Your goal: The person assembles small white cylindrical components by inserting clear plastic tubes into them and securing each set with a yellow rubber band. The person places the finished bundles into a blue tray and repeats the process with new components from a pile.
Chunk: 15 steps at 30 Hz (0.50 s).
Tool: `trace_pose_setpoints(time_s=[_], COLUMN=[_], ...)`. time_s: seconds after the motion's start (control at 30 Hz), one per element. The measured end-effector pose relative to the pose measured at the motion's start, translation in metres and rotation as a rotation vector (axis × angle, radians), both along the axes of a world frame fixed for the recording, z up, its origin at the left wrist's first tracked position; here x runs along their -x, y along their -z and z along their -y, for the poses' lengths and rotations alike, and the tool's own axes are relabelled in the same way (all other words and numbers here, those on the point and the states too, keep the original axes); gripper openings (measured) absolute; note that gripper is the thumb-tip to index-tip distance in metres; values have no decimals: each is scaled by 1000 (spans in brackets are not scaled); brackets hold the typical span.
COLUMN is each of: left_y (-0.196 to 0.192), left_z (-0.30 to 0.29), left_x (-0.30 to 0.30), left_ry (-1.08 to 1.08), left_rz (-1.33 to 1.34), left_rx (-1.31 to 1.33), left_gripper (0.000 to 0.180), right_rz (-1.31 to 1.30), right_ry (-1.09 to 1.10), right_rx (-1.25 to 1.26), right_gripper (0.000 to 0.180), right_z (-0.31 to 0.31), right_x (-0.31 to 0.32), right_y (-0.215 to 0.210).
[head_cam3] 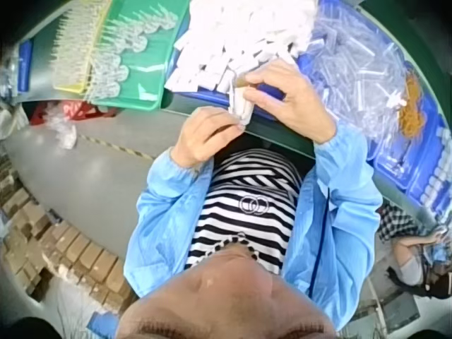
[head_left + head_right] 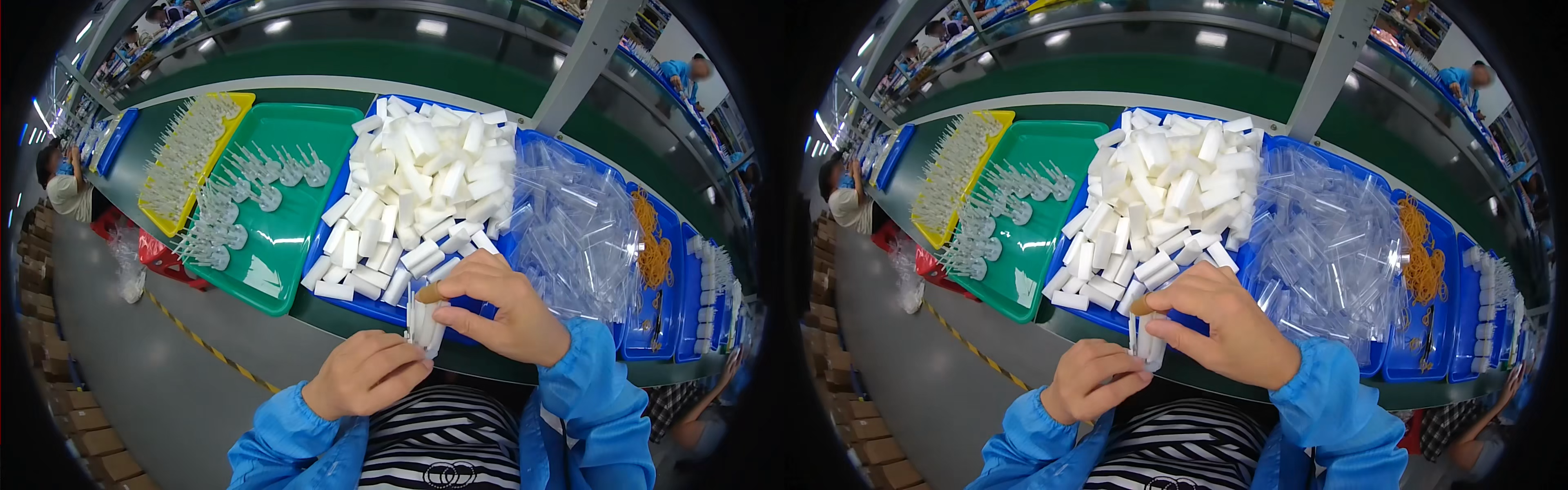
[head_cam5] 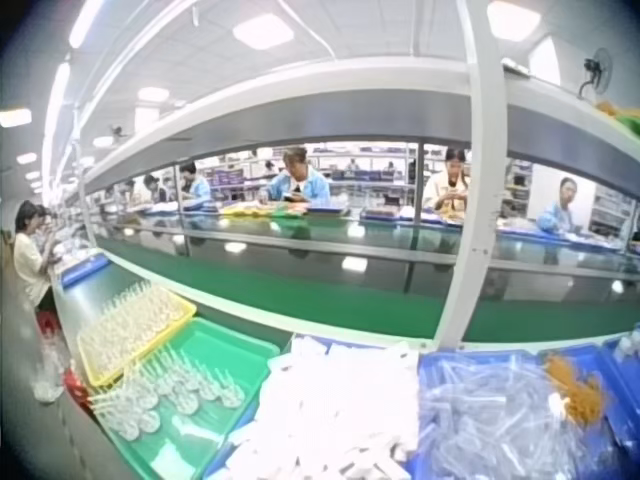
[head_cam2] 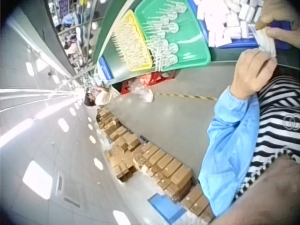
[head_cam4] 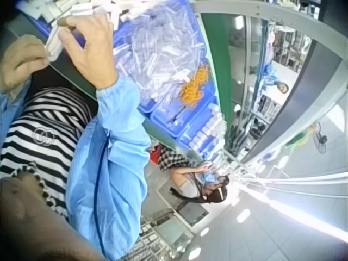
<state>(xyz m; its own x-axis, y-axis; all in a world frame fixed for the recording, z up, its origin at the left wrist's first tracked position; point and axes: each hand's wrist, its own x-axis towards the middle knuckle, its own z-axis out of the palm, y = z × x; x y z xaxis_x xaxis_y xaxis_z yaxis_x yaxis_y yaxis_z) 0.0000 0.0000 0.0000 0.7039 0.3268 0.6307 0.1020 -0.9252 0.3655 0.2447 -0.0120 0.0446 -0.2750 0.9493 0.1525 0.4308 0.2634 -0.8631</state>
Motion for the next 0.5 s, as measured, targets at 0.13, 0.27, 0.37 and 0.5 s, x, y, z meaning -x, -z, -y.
trace_pose_setpoints(time_s=[0.13,0.27,0.37,0.5], left_y=[11,20,17,10], left_z=[-3,-1,2,3], left_x=[2,0,-9,-10], left_ry=[-53,-91,-177,-223], left_rz=[102,169,233,293], left_rx=[75,123,281,516], left_gripper=[33,34,36,39], right_rz=[-85,-92,-154,-280], right_ry=[-33,-48,12,163], right_rx=[-61,-104,-71,9], right_gripper=[20,20,22,21], right_z=[2,6,9,15], right_x=[-1,5,8,15], right_y=[5,11,13,20])
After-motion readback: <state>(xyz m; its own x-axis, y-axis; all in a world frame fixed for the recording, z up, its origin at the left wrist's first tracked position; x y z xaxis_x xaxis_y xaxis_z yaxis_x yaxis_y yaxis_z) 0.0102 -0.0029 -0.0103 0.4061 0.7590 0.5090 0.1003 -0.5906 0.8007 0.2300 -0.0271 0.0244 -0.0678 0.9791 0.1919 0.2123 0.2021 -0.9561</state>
